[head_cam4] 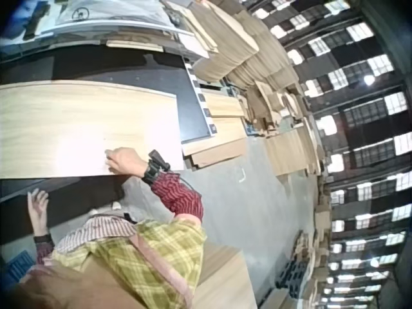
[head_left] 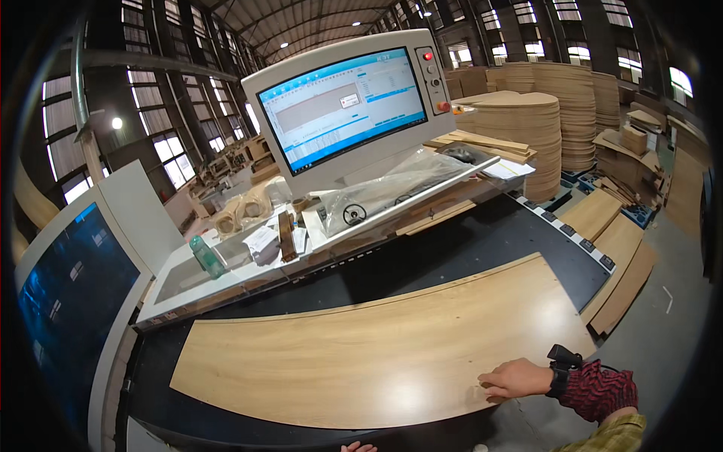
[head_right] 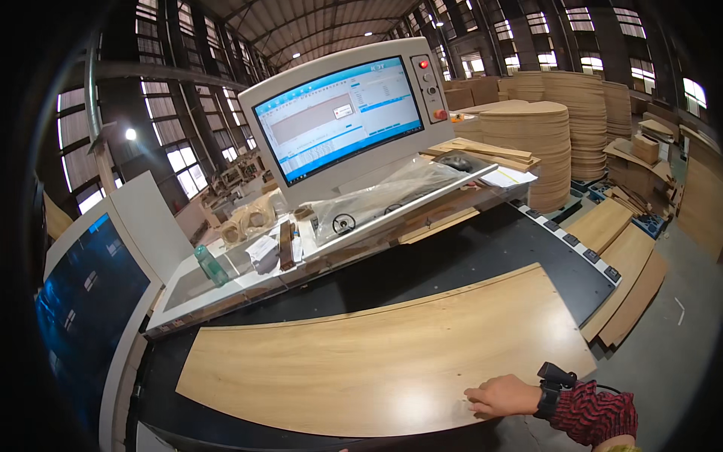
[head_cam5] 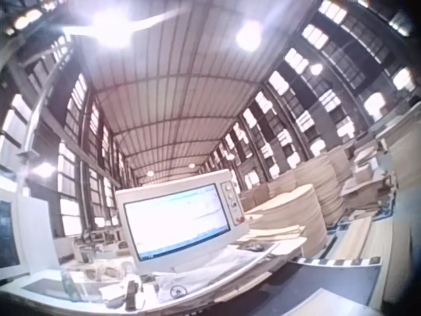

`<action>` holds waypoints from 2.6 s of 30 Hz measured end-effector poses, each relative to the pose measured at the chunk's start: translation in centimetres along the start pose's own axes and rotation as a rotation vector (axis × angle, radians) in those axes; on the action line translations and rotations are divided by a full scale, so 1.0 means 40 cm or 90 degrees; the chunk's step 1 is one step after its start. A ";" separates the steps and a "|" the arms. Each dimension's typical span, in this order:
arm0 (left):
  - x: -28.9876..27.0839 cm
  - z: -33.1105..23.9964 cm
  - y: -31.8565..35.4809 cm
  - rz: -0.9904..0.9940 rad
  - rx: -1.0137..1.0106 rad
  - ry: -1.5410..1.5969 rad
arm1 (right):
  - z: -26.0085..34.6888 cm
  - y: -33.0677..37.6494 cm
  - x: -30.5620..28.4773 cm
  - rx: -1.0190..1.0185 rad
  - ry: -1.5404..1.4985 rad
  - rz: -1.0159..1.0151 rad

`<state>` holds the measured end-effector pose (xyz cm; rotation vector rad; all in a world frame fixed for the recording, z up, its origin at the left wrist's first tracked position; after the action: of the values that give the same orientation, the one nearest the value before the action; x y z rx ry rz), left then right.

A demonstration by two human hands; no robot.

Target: Moving curved wooden panels from a stack to a processing machine and using an air blow gun to clean the panels and machine surface.

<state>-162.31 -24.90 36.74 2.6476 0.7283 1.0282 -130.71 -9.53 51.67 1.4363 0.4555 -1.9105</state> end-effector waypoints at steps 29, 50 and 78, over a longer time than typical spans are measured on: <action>0.077 0.069 0.097 0.028 0.068 -0.115 | -0.608 0.277 -0.055 0.405 0.184 -0.449; 0.094 -0.012 0.129 -0.019 -0.121 0.006 | -0.604 0.408 0.029 0.623 0.045 -0.244; 0.193 0.035 0.218 0.110 -0.229 0.070 | 0.134 1.522 -0.253 0.761 0.638 -0.700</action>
<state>-153.23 -28.39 43.28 2.3861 0.2989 1.2269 -90.02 -52.25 70.51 3.5492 0.6531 -2.1439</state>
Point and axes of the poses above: each hand's wrist, its own y-axis away from the middle knuckle, its own x-axis out of the palm, z = x × y, the point moved 9 cm from there along -y, towards the middle knuckle, and after that the axes turned 7 degrees about x, right-handed, at the moved point
